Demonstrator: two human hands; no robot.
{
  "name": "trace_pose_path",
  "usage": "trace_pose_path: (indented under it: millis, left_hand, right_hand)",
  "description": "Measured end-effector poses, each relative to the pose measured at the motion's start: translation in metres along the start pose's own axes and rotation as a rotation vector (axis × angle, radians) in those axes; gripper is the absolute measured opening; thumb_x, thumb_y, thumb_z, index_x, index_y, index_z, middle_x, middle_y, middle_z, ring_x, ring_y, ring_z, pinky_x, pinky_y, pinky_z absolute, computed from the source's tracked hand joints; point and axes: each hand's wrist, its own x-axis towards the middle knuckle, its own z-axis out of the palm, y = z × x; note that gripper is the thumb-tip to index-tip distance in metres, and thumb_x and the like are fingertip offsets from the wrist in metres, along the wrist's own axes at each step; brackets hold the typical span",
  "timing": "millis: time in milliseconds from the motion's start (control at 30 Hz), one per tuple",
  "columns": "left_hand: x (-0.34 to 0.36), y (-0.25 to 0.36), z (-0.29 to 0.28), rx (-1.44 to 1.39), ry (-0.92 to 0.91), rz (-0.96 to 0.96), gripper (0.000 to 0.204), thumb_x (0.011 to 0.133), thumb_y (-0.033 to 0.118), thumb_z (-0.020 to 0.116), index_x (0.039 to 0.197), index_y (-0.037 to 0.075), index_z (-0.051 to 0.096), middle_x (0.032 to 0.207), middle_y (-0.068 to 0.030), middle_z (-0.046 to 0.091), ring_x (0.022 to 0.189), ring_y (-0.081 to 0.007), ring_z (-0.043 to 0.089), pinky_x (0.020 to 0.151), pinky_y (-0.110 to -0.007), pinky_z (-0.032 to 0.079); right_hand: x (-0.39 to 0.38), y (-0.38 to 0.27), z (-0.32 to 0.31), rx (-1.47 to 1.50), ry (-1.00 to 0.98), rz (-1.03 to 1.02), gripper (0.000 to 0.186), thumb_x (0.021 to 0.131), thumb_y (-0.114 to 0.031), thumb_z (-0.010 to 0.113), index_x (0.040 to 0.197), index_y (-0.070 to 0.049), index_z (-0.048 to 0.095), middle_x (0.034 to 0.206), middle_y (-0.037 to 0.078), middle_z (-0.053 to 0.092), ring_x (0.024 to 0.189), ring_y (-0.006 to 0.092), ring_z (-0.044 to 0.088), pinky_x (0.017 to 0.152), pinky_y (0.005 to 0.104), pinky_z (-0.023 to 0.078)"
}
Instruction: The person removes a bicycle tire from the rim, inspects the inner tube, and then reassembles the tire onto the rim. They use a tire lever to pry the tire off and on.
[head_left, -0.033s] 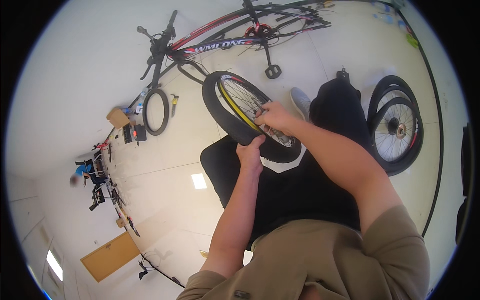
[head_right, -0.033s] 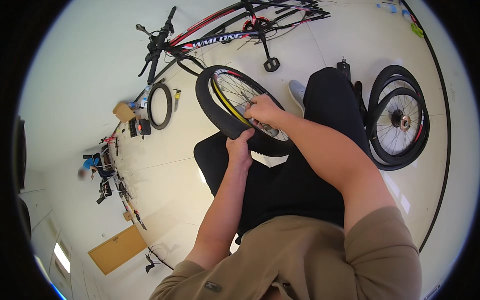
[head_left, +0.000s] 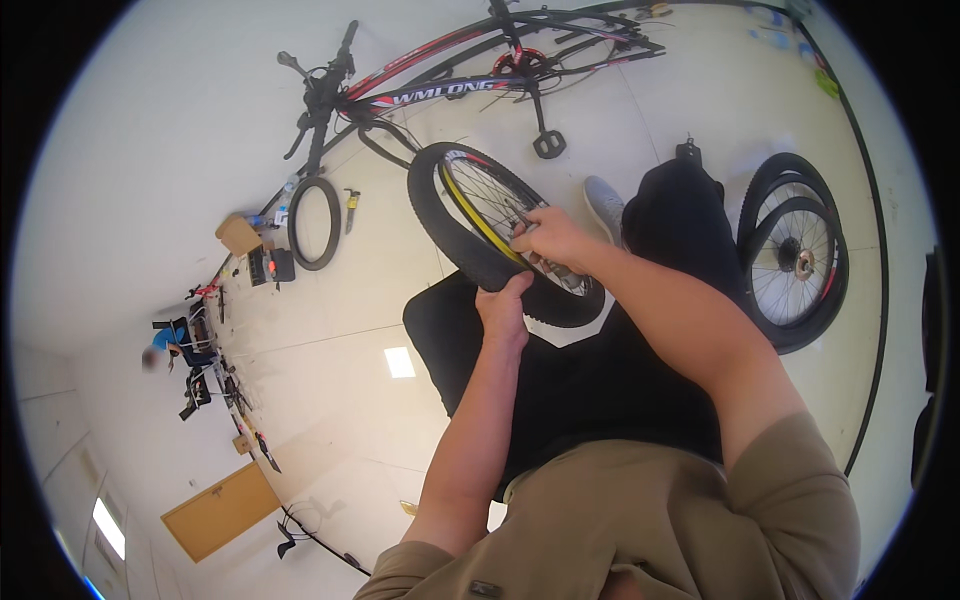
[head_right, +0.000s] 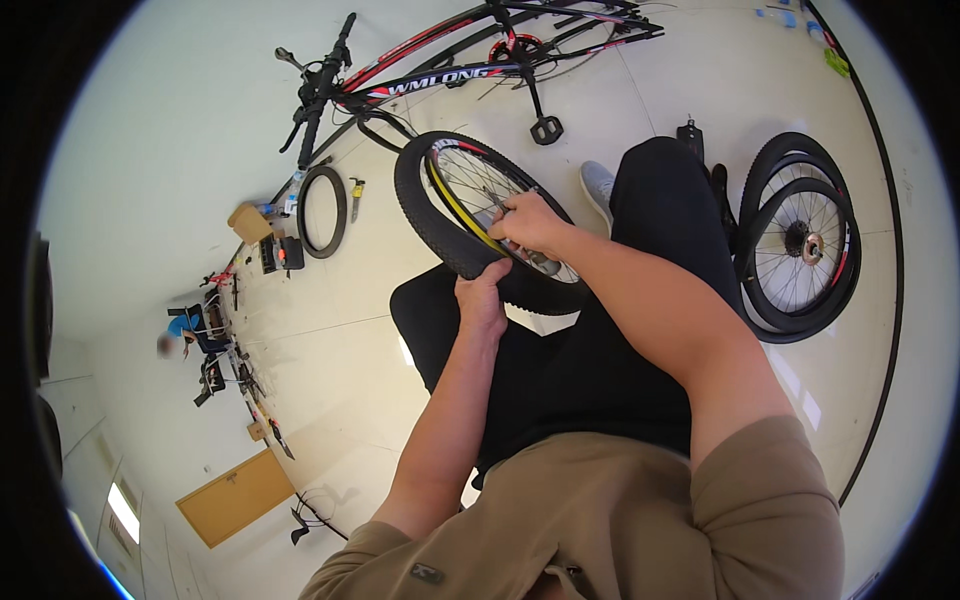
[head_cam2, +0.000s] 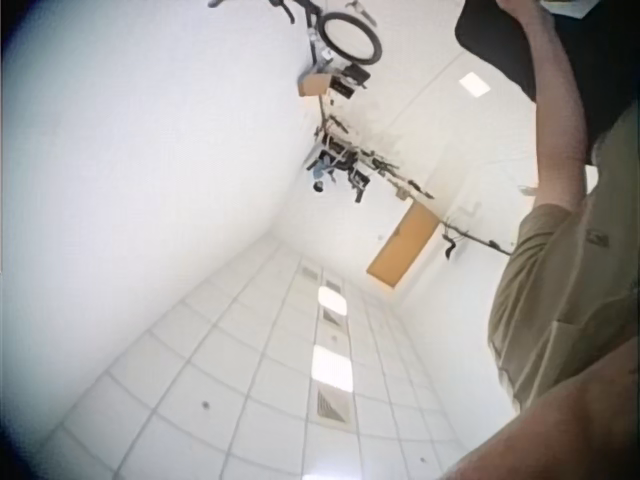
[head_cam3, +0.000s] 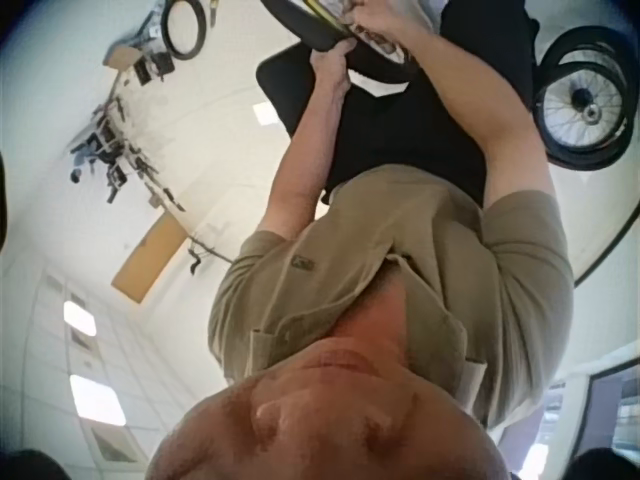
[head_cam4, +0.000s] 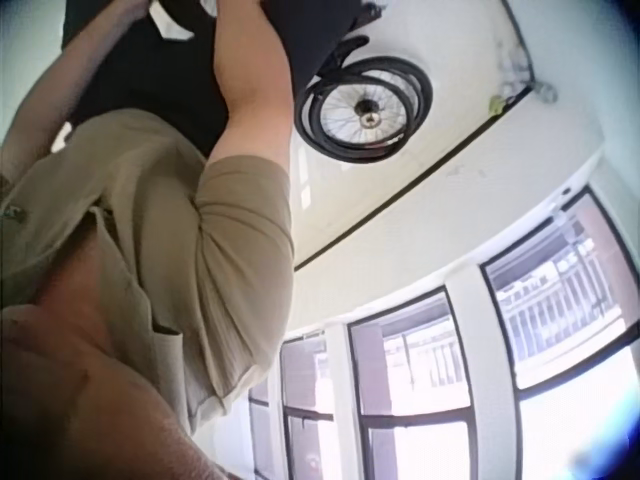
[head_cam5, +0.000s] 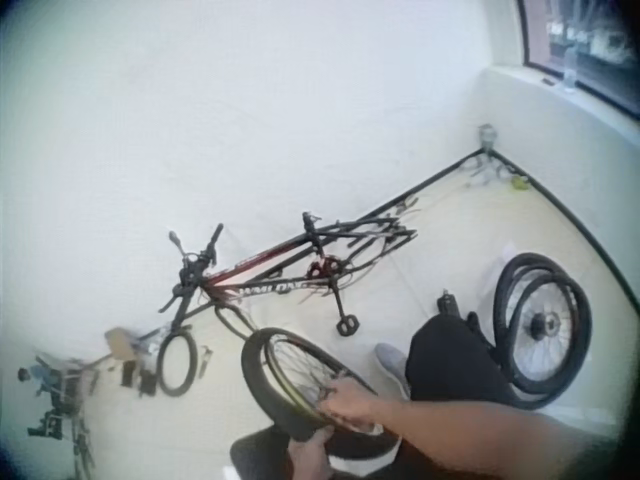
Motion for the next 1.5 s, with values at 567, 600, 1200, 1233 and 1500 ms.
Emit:
trace_pose_path:
  millis: [567, 600, 1200, 1233, 1500]
  left_hand:
    - [0.001, -0.007, -0.003, -0.002, -0.063, -0.006, 0.043, 0.079, -0.008, 0.068, 0.120, 0.001, 0.059, 0.111, -0.0076, 0.066, 0.099, -0.0194, 0.065, 0.089, -0.032, 0.051]
    - [0.000, -0.006, -0.001, 0.002, -0.062, -0.008, 0.043, 0.079, -0.008, 0.068, 0.120, 0.001, 0.059, 0.111, -0.0075, 0.066, 0.099, -0.0194, 0.065, 0.088, -0.032, 0.051]
    - [-0.027, -0.010, 0.027, 0.150, 0.137, 0.146, 0.051, 0.080, 0.011, 0.084, 0.122, 0.001, 0.056, 0.110, -0.0067, 0.066, 0.101, -0.0179, 0.064, 0.092, -0.032, 0.051]
    - [-0.025, -0.009, 0.025, 0.139, 0.126, 0.104, 0.051, 0.080, 0.011, 0.084, 0.122, 0.001, 0.056, 0.111, -0.0069, 0.067, 0.101, -0.0177, 0.064, 0.092, -0.032, 0.051]
    - [0.000, -0.006, 0.016, 0.179, 0.158, 0.154, 0.041, 0.082, 0.007, 0.077, 0.118, -0.001, 0.059, 0.107, -0.0093, 0.069, 0.095, -0.0178, 0.066, 0.085, -0.032, 0.052]
  right_hand:
    - [-0.003, 0.001, 0.001, -0.139, -0.102, 0.023, 0.035, 0.078, -0.009, 0.078, 0.109, 0.002, 0.068, 0.071, 0.010, 0.063, 0.049, 0.0176, 0.055, 0.044, 0.0328, 0.044]
    - [-0.001, 0.001, 0.001, -0.135, -0.092, 0.026, 0.034, 0.078, -0.009, 0.079, 0.108, 0.002, 0.068, 0.071, 0.010, 0.063, 0.049, 0.0177, 0.055, 0.044, 0.0328, 0.044]
    - [0.015, 0.019, 0.000, -0.287, 0.004, -0.192, 0.038, 0.074, -0.011, 0.079, 0.106, 0.006, 0.067, 0.076, 0.013, 0.064, 0.056, 0.0188, 0.059, 0.047, 0.0339, 0.046]
    - [0.012, 0.015, 0.001, -0.266, -0.009, -0.156, 0.039, 0.073, -0.011, 0.080, 0.106, 0.006, 0.067, 0.076, 0.013, 0.064, 0.056, 0.0191, 0.060, 0.046, 0.0341, 0.046]
    - [0.000, 0.001, -0.002, -0.056, 0.000, -0.056, 0.028, 0.077, -0.014, 0.076, 0.098, 0.002, 0.066, 0.076, 0.010, 0.064, 0.062, 0.0172, 0.061, 0.046, 0.0332, 0.047]
